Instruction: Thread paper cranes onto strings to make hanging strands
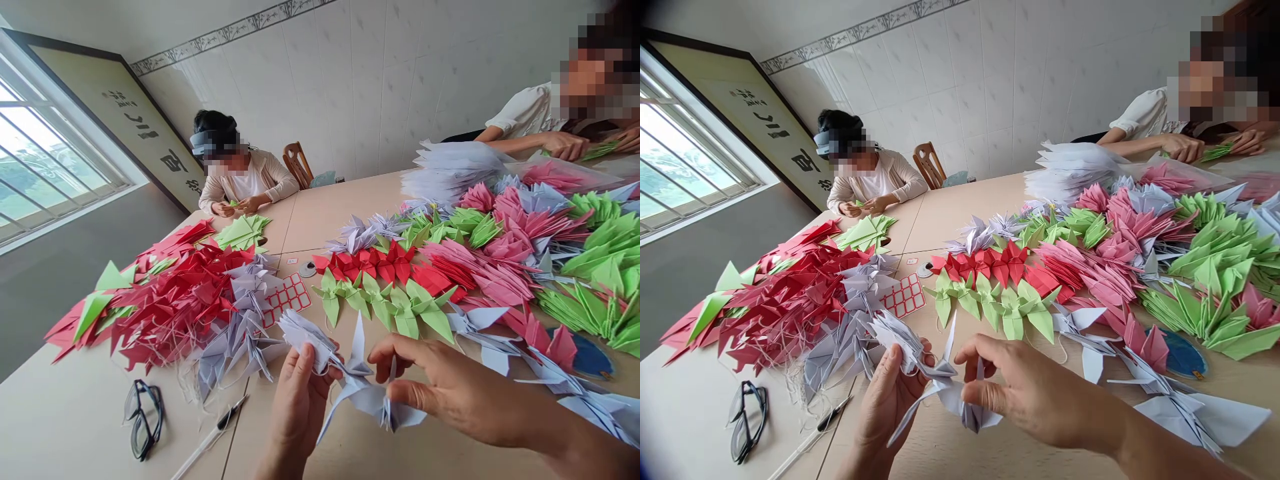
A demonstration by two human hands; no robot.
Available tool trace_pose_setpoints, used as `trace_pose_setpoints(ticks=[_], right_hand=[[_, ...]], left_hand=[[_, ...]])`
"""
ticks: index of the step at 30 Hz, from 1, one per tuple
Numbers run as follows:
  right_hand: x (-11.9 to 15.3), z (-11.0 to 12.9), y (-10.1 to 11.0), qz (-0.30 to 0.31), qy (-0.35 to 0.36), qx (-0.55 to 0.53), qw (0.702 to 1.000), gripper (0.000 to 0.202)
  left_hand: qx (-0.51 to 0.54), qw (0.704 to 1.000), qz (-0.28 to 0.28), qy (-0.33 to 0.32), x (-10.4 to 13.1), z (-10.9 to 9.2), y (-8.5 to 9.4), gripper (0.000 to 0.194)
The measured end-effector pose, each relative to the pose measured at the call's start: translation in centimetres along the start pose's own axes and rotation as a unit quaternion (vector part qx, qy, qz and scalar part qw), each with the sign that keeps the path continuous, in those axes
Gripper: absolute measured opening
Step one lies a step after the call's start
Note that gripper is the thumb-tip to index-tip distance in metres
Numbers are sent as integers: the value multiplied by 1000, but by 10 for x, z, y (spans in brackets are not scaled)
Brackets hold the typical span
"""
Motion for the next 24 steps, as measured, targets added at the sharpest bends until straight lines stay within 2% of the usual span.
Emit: trace_pose_setpoints(ticks=[3, 5, 10, 13, 20, 24], right_hand=[[-1, -5, 4, 73, 26, -179, 981, 46], [-3, -8, 4, 90, 47, -249, 963, 50], [-12, -12, -5, 81, 13, -293, 952, 34], [-16, -14, -11, 90, 7, -312, 946, 32], [-20, -25, -20, 79, -3, -416, 906, 35], [-22, -27, -20, 45, -31, -434, 899, 33]], left_hand=[[0, 999, 45, 27, 3, 2, 1, 26], [0, 997, 65, 36, 4, 3, 2, 25], [-17, 993, 114, 31, 6, 4, -2, 25], [-43, 988, 143, 35, 8, 4, -5, 28], [-51, 988, 135, 53, 9, 5, -4, 32], [-46, 992, 107, 49, 9, 5, -2, 33]])
Point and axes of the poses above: each hand's wrist, its own x-axis away from the middle knuckle, its own y-axis out of the back of the hand, z = x × y, the point moved 2 cm from there along -x, towards the middle knuckle, and after that the axes turned 14 degrees about z, right-handed, at the moved point
